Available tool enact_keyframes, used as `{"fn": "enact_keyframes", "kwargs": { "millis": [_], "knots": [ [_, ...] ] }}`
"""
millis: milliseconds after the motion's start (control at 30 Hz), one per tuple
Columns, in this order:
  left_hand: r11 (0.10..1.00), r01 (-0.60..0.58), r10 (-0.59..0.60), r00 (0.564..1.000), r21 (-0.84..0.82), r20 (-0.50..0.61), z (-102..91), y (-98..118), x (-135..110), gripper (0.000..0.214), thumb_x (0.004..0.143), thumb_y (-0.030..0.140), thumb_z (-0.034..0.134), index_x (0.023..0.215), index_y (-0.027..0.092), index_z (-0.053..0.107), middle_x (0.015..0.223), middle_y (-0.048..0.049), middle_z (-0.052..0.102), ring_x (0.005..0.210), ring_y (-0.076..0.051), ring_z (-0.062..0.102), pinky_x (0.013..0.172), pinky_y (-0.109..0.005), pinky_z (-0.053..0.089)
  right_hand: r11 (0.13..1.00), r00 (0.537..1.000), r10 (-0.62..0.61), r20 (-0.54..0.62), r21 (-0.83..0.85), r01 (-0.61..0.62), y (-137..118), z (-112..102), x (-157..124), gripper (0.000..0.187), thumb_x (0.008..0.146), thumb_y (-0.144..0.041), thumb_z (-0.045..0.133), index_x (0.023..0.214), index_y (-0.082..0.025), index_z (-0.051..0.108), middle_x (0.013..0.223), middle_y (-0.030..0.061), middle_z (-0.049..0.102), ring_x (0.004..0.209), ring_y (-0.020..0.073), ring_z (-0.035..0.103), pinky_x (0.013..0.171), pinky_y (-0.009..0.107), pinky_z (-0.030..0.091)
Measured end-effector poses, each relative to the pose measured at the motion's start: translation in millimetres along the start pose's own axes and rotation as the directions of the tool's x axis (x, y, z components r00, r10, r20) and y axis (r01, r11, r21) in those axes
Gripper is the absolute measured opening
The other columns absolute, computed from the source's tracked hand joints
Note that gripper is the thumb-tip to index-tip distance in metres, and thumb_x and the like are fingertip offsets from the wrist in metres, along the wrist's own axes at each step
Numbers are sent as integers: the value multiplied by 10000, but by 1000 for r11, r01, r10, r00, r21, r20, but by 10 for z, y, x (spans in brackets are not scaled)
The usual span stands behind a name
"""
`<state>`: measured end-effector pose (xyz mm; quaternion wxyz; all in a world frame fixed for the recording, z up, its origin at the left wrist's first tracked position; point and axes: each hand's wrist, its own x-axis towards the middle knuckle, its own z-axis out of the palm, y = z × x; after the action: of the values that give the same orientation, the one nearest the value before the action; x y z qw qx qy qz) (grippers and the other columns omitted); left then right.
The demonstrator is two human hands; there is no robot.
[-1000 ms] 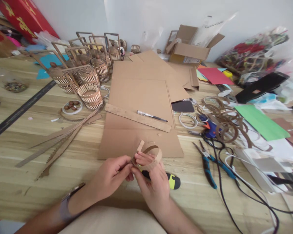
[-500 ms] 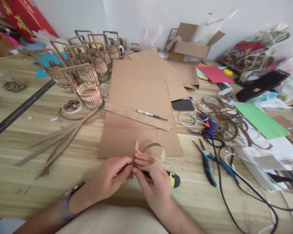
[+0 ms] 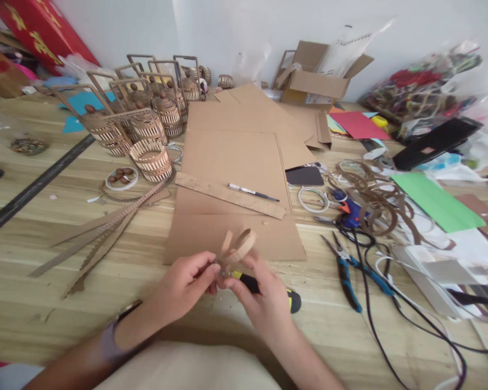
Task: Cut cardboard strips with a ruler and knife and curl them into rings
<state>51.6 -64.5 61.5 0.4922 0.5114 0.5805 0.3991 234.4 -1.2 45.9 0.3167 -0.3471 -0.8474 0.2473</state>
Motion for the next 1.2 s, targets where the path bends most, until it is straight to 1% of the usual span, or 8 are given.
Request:
{"fn": "enact_keyframes", "kwargs": {
  "millis": [133,267,400,500,667,800,1067,1200],
  "knots": [
    [958,166,-179,983,-233,-33,-87,-13,84,288,930,407,477,831,159,584,662,-22,677,509,-106,548,497,-205,428,951,983,-77,165,-285,123,186,-124,-86,436,892,-543,584,1181,-218,620,1007,87,715,905,269,677,728,403,558],
    [926,239,-260,965,-292,-37,-129,-30,131,332,886,448,508,923,134,610,609,-8,651,447,-90,481,421,-182,353,898,970,-67,235,-410,161,293,-93,-249,257,923,-448,563,1018,-225,646,889,71,675,818,255,646,682,386,535],
    [931,239,-260,965,-277,-41,-126,-26,116,364,891,453,481,979,129,622,616,-5,641,459,-94,466,423,-187,340,920,973,-29,228,-374,115,293,-104,-306,145,955,-327,496,864,-223,539,722,22,639,624,186,646,539,281,487],
    [952,198,-217,975,-235,-57,-118,-5,91,346,912,445,448,939,144,617,627,-3,640,491,-105,463,454,-201,353,922,977,-11,212,-377,92,232,-158,-262,114,977,-285,436,916,-219,506,608,-16,614,466,162,609,433,250,427],
    [972,191,-205,973,-135,-103,-101,15,61,292,918,376,427,900,158,620,608,8,630,537,-124,485,522,-221,382,952,964,-125,236,-244,183,-4,-175,-106,365,985,-317,427,1319,-172,449,961,119,742,772,227,730,624,315,570],
    [985,158,-164,981,-65,-98,-87,1,42,294,926,347,420,952,164,648,622,16,631,520,-123,473,501,-218,353,979,942,-92,324,-143,145,-140,-151,-20,500,972,-308,470,1451,-216,358,1093,112,731,921,230,719,708,331,592],
    [994,105,-101,987,18,-127,-58,5,36,306,937,329,408,917,174,672,642,3,644,502,-123,473,495,-219,346,991,948,-8,318,-121,49,-172,-62,9,442,971,-259,429,1411,-216,444,1142,111,712,963,223,711,751,334,584],
    [992,130,-128,980,3,-152,-67,10,45,309,928,352,418,947,169,666,651,-5,659,525,-134,506,510,-225,374,995,960,65,271,-97,-40,-161,-94,-1,279,925,-317,506,1166,-201,583,847,52,735,684,193,702,569,274,535]
  ]
}}
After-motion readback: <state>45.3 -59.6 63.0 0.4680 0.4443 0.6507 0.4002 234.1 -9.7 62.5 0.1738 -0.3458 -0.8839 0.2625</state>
